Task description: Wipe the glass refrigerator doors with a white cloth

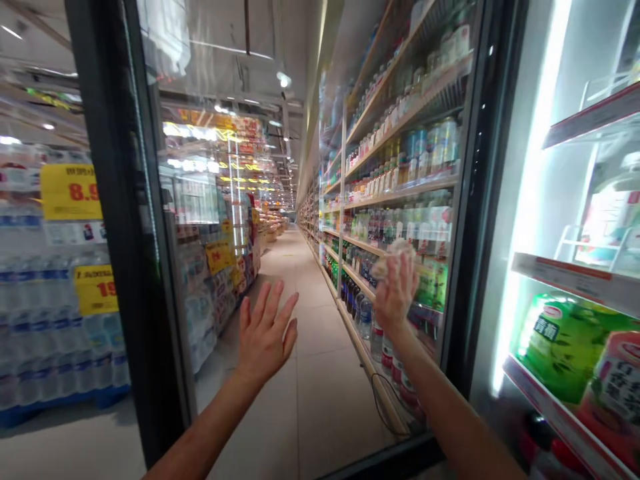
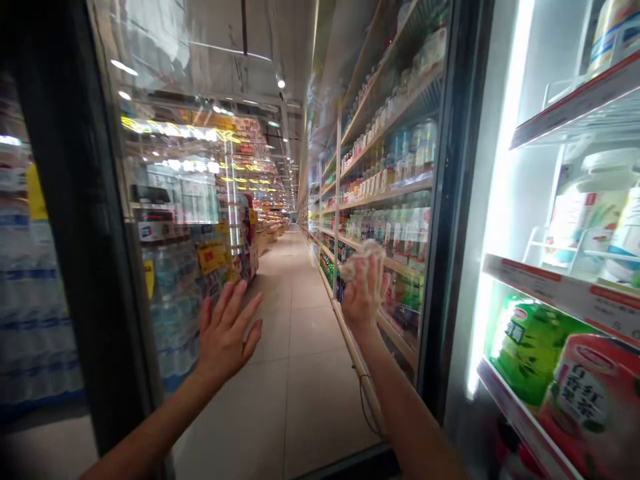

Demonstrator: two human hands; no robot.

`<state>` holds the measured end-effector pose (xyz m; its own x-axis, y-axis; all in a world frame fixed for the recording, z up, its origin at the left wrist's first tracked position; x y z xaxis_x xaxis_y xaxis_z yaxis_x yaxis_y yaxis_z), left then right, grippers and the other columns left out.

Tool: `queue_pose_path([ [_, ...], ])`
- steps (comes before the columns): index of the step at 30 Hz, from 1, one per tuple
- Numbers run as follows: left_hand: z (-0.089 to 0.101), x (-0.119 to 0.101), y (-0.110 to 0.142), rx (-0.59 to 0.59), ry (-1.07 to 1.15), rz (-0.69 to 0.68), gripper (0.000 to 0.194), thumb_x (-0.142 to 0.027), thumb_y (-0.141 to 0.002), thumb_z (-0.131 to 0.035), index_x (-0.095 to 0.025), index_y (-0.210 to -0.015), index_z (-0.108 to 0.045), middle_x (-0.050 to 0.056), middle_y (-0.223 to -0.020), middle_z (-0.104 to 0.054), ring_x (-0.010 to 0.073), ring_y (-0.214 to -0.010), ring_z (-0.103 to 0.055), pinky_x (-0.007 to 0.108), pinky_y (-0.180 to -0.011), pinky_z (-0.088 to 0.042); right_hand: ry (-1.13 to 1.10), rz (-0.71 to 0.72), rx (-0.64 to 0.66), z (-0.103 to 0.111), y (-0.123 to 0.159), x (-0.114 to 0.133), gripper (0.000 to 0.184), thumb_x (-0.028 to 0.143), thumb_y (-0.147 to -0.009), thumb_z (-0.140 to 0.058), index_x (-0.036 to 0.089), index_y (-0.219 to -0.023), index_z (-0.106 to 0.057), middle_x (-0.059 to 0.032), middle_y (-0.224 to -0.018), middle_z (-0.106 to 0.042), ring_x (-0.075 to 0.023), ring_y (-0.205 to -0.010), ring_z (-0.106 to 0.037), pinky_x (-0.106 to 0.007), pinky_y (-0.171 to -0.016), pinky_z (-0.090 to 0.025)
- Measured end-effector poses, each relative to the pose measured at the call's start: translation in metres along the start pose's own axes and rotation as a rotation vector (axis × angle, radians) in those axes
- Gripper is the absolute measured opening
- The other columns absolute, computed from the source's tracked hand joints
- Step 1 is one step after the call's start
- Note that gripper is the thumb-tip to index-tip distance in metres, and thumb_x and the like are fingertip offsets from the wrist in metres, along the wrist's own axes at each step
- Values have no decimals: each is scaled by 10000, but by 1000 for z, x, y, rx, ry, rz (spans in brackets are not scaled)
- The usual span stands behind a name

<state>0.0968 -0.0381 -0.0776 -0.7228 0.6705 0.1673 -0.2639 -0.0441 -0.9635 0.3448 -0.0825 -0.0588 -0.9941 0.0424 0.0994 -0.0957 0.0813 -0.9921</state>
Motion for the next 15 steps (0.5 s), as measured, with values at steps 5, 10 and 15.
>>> queue_pose_path([
  [5,1,2,0,6,22,8,417,-258,-782,-553,-236,-1196,-516,107,-1330,-436,239,-1291,-313,461,-1069,-169,-44,330,132,-6,14,41,488,233,-810,-430,289,-1292,-378,-72,-1370,-401,-231,-1322,-268,-516,-1063,-163],
  [10,3,1,0,17,7,-8,409,-241,-787,-533,-236,-1195,-515,98,-1327,-444,236,-1294,-309,455,-1073,-161,59,-260,-80,2,-22,-33,505,263,-855,-325,190,-1354,-290,-167,-1409,-312,-272,-1323,-253,-579,-1011,-201],
  [15,6,1,0,17,3,-31,436,-238,-789,-524,-226,-1224,-484,103,-1333,-439,236,-1304,-289,457,-1073,-159,-29,19,41,-11,-16,42,512,239,-847,-366,237,-1354,-293,-130,-1420,-308,-255,-1342,-206,-533,-1042,-188],
])
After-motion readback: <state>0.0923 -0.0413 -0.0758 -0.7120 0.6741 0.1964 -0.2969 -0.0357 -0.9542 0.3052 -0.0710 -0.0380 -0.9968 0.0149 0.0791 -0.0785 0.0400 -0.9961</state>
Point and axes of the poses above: each hand's wrist, its own y-axis away from the middle knuckle, its own z-axis out of the back of the hand, x = y × z, the point moved 6 cm from there along -y, towards the middle knuckle
